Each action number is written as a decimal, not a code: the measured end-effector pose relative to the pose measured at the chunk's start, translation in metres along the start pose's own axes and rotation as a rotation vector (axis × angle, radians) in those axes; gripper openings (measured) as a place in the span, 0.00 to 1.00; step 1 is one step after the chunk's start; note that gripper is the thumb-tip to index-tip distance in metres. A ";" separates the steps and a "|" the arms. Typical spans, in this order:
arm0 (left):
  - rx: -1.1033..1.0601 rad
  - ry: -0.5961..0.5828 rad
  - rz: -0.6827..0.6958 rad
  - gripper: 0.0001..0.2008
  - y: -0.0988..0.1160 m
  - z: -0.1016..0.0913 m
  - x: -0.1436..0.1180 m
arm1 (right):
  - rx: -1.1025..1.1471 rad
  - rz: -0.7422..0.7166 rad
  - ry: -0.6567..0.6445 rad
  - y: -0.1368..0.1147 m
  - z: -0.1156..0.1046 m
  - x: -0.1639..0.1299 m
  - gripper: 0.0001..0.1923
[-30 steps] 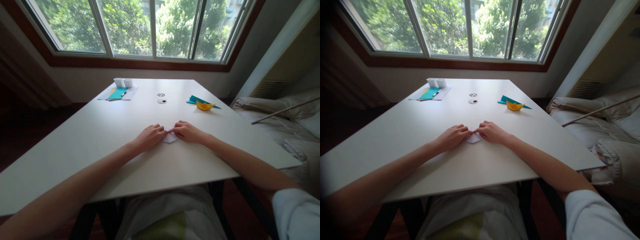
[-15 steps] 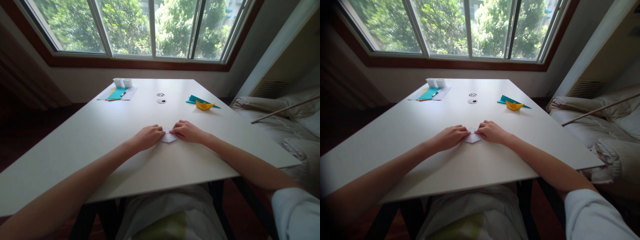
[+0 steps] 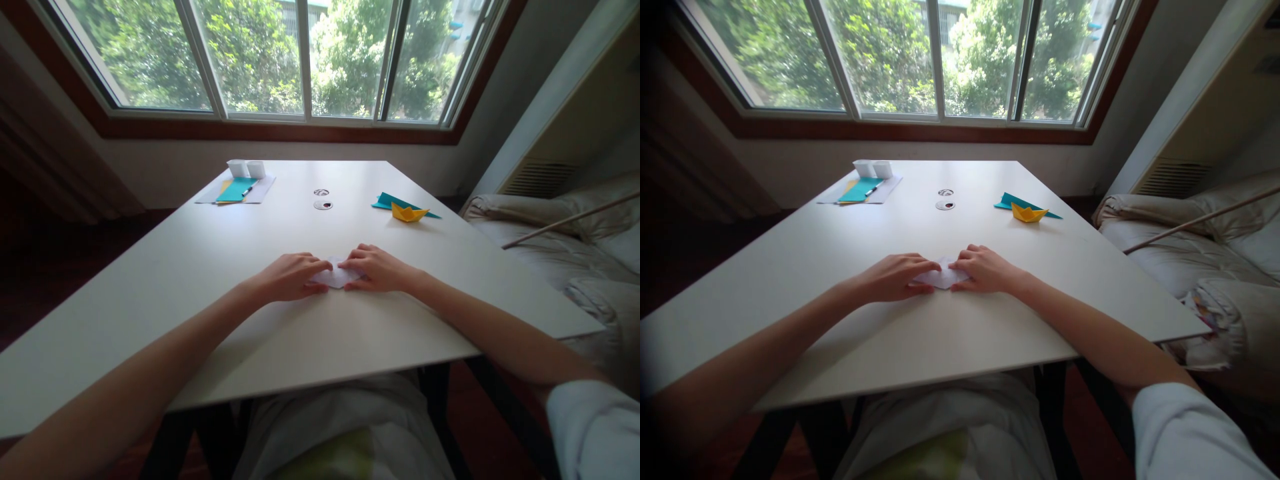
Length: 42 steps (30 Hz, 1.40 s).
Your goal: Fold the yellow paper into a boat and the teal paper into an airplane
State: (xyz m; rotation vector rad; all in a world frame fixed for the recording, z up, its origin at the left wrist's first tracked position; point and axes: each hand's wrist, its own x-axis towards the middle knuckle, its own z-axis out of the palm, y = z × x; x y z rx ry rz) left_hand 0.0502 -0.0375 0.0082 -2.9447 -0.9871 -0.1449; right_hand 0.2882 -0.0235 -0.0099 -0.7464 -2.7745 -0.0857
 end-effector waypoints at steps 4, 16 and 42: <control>-0.006 0.023 0.057 0.10 -0.001 0.004 0.001 | -0.010 -0.023 0.005 -0.001 0.001 -0.001 0.23; -0.110 0.120 0.068 0.14 -0.009 0.017 0.000 | 0.100 -0.031 0.058 0.001 0.007 0.001 0.13; 0.053 0.024 0.127 0.17 -0.004 0.008 -0.001 | -0.134 -0.030 -0.005 -0.005 0.005 0.002 0.13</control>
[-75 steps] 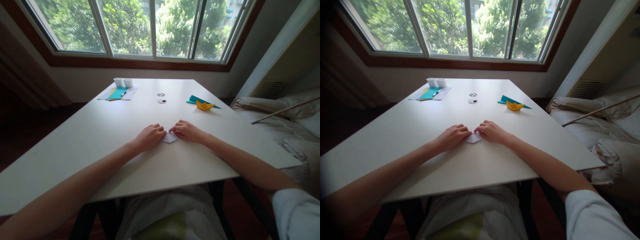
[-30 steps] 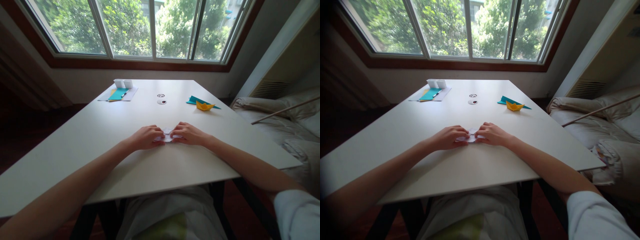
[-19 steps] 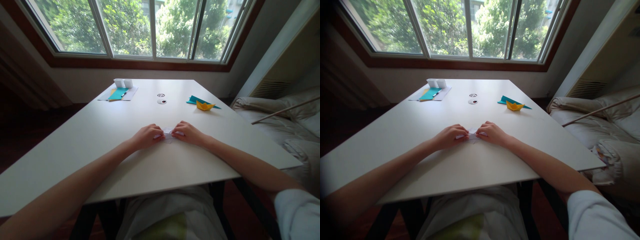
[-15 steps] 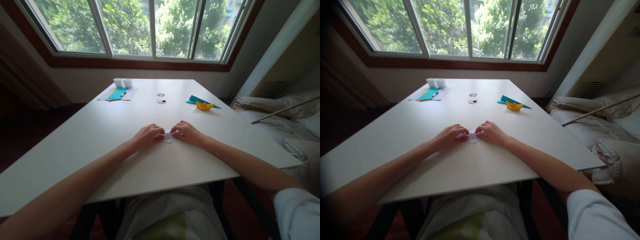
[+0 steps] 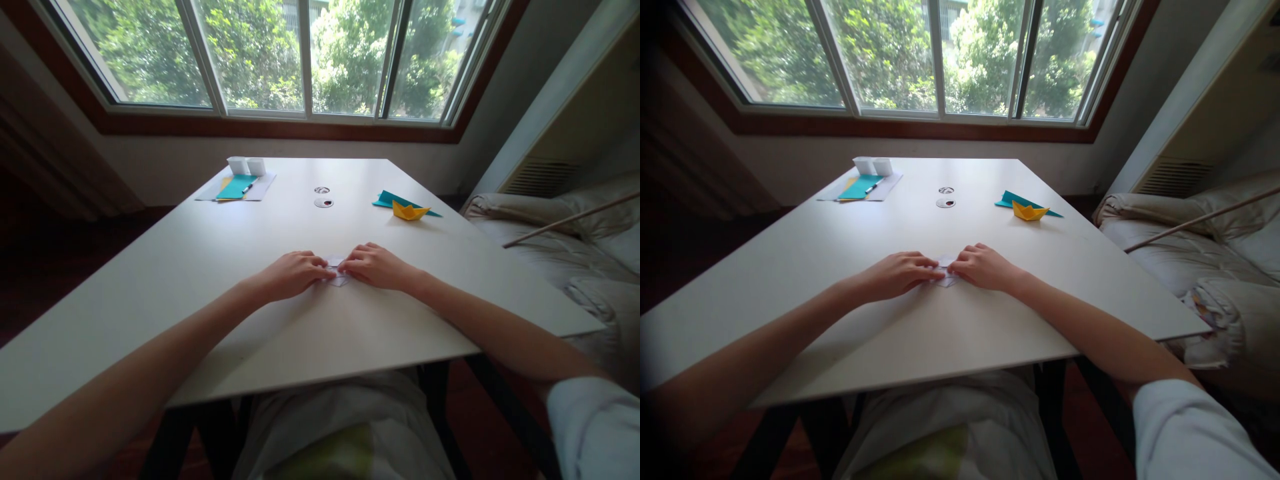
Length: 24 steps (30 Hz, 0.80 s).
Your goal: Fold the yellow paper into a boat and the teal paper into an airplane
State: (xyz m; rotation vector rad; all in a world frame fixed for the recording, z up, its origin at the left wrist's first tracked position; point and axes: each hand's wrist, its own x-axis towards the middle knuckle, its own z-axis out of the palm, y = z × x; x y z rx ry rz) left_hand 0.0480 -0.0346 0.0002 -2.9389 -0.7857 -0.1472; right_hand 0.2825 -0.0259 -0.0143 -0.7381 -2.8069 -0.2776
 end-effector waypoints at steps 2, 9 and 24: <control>-0.010 -0.017 -0.005 0.17 0.001 -0.002 0.000 | 0.006 -0.018 -0.025 -0.001 -0.004 -0.002 0.13; -0.119 -0.061 -0.013 0.20 -0.004 -0.002 -0.005 | 0.114 -0.072 -0.108 0.000 -0.012 -0.006 0.17; -0.320 -0.093 -0.007 0.18 -0.013 -0.005 -0.009 | 0.248 -0.039 -0.092 0.010 -0.005 -0.010 0.17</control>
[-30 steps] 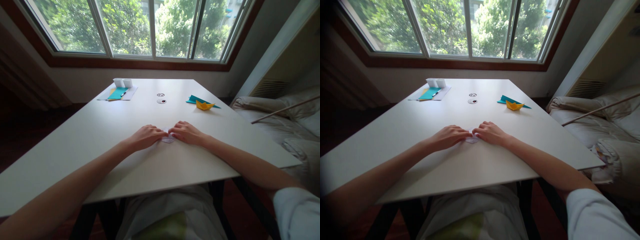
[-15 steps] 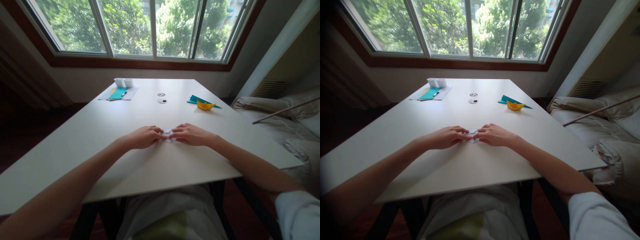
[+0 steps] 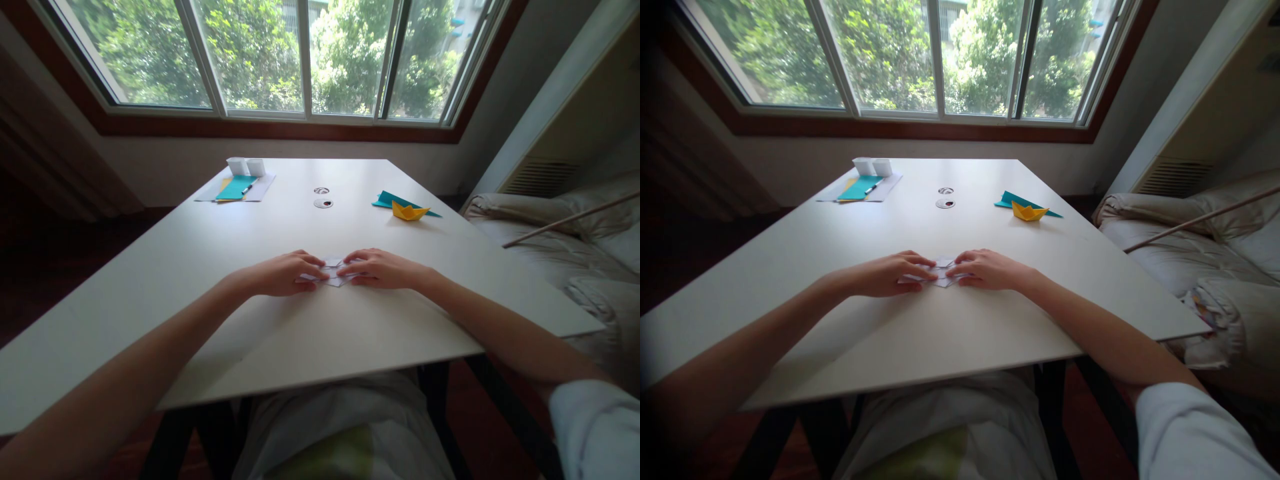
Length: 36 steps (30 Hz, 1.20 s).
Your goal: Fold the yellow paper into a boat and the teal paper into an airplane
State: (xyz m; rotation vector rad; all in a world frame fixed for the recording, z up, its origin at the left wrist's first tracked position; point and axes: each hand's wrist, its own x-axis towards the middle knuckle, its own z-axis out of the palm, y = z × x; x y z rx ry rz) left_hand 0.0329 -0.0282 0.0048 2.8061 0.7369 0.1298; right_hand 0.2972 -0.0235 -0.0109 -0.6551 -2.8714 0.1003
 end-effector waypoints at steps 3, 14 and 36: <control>-0.012 0.062 -0.007 0.17 0.001 0.002 0.001 | -0.036 0.003 0.031 0.003 0.005 0.000 0.17; 0.110 0.090 0.020 0.13 -0.002 0.005 0.003 | -0.063 -0.001 0.065 0.005 0.007 0.002 0.16; 0.285 0.110 -0.016 0.10 0.002 0.009 0.006 | -0.139 0.076 0.097 0.000 0.007 0.004 0.14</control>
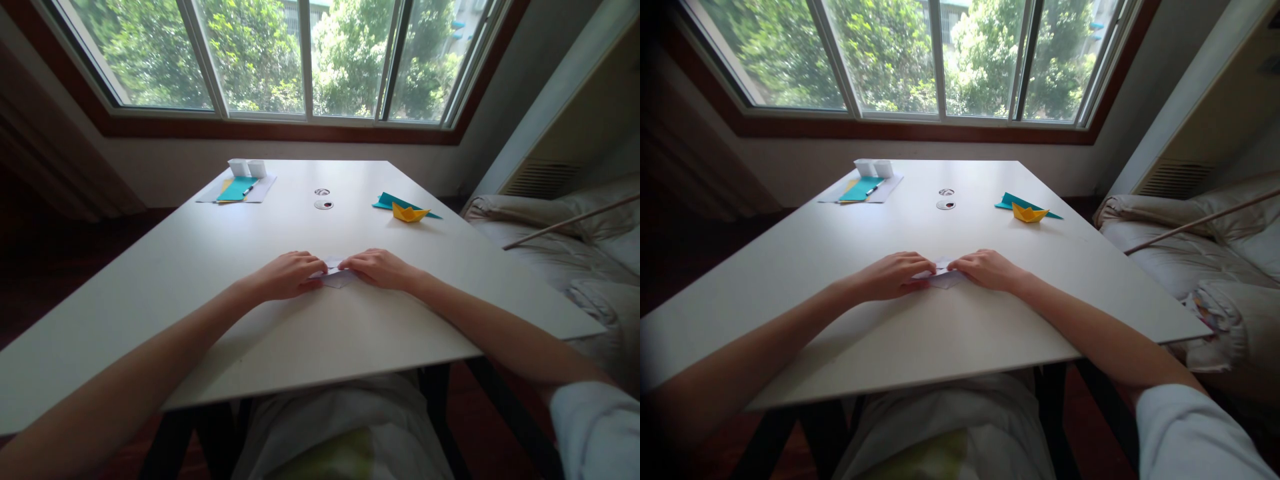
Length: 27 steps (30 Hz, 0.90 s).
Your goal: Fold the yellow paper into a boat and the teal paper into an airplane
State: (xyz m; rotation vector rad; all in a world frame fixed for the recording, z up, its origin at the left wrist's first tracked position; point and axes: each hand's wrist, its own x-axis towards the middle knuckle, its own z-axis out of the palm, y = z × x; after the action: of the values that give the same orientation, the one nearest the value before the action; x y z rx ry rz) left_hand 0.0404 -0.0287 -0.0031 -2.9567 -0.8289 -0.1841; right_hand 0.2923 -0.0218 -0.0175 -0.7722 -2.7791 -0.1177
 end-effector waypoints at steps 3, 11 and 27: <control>0.022 0.004 0.025 0.10 0.001 -0.002 -0.001 | -0.016 -0.057 -0.028 0.001 -0.004 0.000 0.16; 0.139 0.074 0.085 0.10 0.006 0.004 0.001 | -0.046 -0.095 -0.035 0.001 -0.004 0.000 0.18; 0.169 0.109 -0.048 0.09 0.006 0.006 0.005 | -0.126 0.078 0.060 -0.010 0.003 0.007 0.12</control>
State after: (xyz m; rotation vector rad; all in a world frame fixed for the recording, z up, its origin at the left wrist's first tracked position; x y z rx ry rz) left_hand 0.0489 -0.0308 -0.0088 -2.7453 -0.8567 -0.2617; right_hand 0.2804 -0.0261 -0.0190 -0.8908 -2.7020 -0.2983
